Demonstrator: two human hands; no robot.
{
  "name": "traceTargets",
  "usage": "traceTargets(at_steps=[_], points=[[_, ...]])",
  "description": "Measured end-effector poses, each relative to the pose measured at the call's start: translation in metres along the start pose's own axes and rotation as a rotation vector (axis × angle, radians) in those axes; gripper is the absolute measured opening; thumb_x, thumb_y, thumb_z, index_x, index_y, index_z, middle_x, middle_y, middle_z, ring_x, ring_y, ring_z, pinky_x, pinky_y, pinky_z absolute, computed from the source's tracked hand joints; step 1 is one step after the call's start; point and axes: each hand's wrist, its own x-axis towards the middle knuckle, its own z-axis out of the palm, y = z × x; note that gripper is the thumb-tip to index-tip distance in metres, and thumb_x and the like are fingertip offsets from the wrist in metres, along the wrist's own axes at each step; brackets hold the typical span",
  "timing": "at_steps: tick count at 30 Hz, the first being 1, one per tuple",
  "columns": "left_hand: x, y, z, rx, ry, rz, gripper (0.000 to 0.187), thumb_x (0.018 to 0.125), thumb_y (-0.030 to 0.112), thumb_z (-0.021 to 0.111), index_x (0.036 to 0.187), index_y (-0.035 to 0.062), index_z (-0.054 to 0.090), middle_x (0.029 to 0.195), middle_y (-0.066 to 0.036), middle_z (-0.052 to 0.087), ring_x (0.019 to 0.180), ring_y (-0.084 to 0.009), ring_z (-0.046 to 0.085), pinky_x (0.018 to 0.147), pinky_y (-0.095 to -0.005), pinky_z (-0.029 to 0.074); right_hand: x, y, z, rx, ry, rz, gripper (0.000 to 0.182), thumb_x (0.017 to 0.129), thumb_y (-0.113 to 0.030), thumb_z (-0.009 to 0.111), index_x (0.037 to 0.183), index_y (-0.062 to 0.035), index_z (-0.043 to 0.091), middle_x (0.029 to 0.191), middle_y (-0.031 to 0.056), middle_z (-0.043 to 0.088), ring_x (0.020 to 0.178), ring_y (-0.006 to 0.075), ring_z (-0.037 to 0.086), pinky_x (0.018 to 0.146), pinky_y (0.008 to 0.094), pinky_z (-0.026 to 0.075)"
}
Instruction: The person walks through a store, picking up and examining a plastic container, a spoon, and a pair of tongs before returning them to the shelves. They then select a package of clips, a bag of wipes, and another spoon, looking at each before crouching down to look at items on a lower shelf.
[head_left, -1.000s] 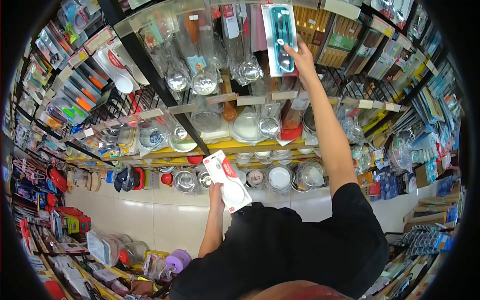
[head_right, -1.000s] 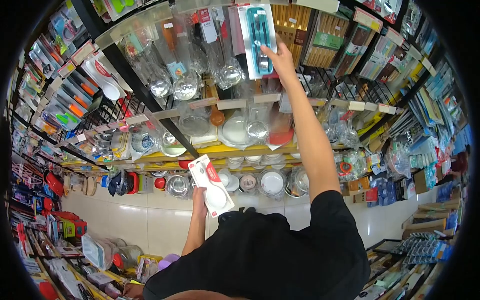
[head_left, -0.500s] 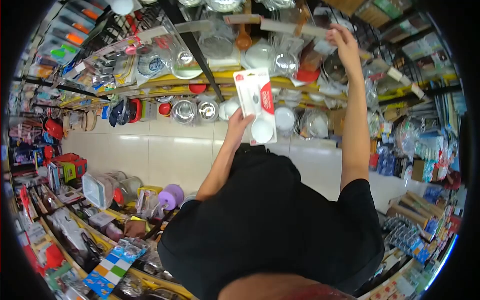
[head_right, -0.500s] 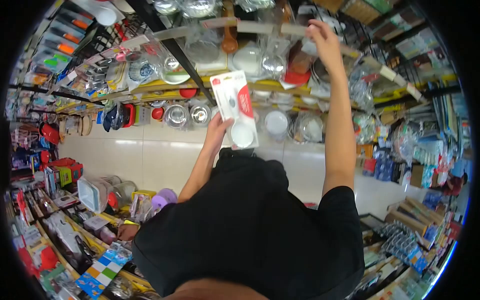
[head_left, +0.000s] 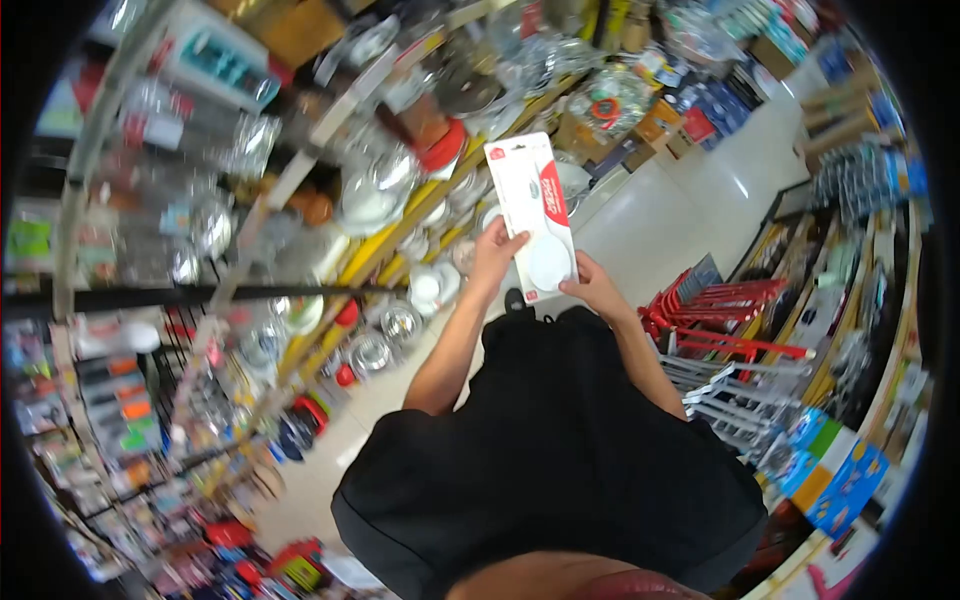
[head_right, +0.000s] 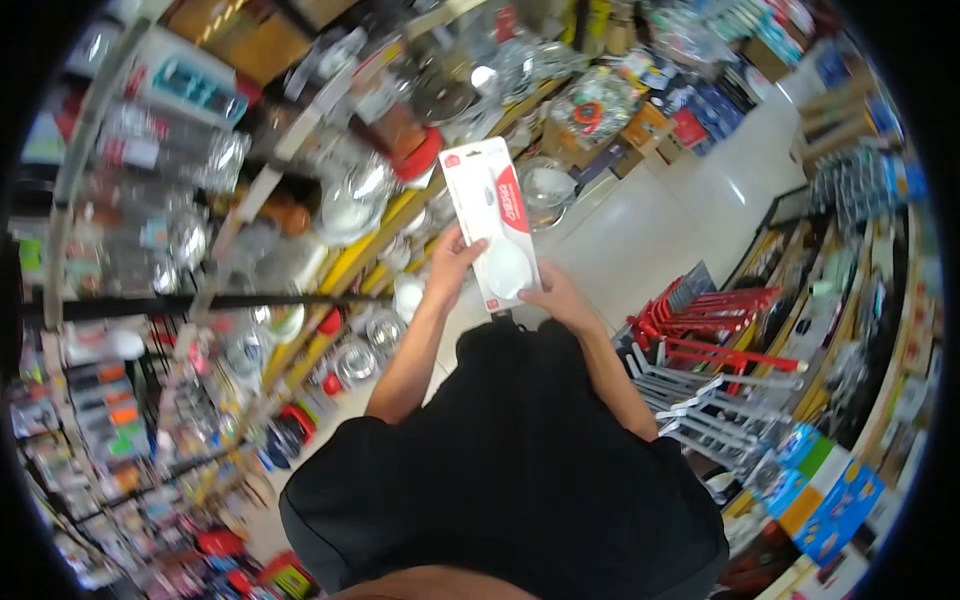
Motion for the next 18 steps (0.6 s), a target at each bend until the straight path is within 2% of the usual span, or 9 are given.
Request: traceTargets(at_steps=[2, 5, 11, 14, 16, 18], points=[[0.006, -0.009, 0.037, 0.125, -0.148, -0.015, 0.034, 0.079, 0.003, 0.056, 0.112, -0.0009, 0.046, 0.102, -0.007, 0.057, 0.093, -0.0128, 0.054, 0.081, -0.0252, 0.041, -0.024, 0.000, -0.024, 0.043, 0.109, -0.012, 0.045, 0.074, -0.007, 0.060, 0.115, 0.0030, 0.045, 0.107, 0.0074, 0.053, 0.098, 0.0146, 0.050, 0.085, 0.0283, 0.040], [0.003, -0.019, 0.096, 0.128, -0.272, -0.064, 0.038, 0.080, 0.006, 0.056, 0.115, -0.0012, 0.043, 0.106, -0.007, 0.054, 0.097, -0.0122, 0.051, 0.084, -0.0259, 0.039, -0.048, -0.014, -0.064, 0.050, 0.276, -0.091, 0.045, 0.073, -0.006, 0.060, 0.114, 0.0036, 0.045, 0.103, 0.0078, 0.054, 0.095, 0.0143, 0.051, 0.083, 0.0277, 0.041], [-0.024, -0.063, 0.185, 0.207, -0.488, -0.269, 0.046, 0.077, 0.009, 0.060, 0.119, 0.0005, 0.041, 0.100, -0.005, 0.056, 0.086, -0.0106, 0.052, 0.074, -0.0256, 0.043, -0.115, -0.016, -0.138, -0.019, 0.477, -0.223, 0.037, 0.073, -0.005, 0.059, 0.107, 0.0044, 0.047, 0.098, 0.0075, 0.055, 0.089, 0.0131, 0.051, 0.079, 0.0263, 0.041], [-0.022, -0.098, 0.211, 0.207, -0.513, -0.170, 0.048, 0.076, 0.006, 0.060, 0.120, 0.0016, 0.041, 0.089, -0.004, 0.056, 0.073, -0.0085, 0.052, 0.061, -0.0224, 0.044, -0.134, -0.013, -0.164, -0.050, 0.497, -0.231, 0.034, 0.073, -0.002, 0.057, 0.105, 0.0042, 0.047, 0.097, 0.0075, 0.055, 0.089, 0.0135, 0.051, 0.078, 0.0265, 0.041], [-0.025, -0.107, 0.226, 0.256, -0.475, -0.093, 0.040, 0.074, 0.005, 0.058, 0.112, 0.0013, 0.044, 0.083, -0.003, 0.055, 0.069, -0.0085, 0.053, 0.054, -0.0230, 0.044, -0.141, -0.006, -0.176, -0.023, 0.514, -0.246, 0.035, 0.073, -0.001, 0.057, 0.106, 0.0040, 0.047, 0.098, 0.0080, 0.055, 0.090, 0.0142, 0.051, 0.079, 0.0267, 0.040], [-0.027, -0.103, 0.236, 0.293, -0.395, -0.099, 0.036, 0.072, 0.007, 0.057, 0.106, 0.0002, 0.046, 0.079, -0.005, 0.054, 0.064, -0.0096, 0.051, 0.050, -0.0232, 0.043, -0.146, -0.020, -0.173, -0.004, 0.524, -0.219, 0.035, 0.073, -0.001, 0.057, 0.107, 0.0035, 0.047, 0.098, 0.0084, 0.055, 0.091, 0.0148, 0.052, 0.080, 0.0270, 0.040]])
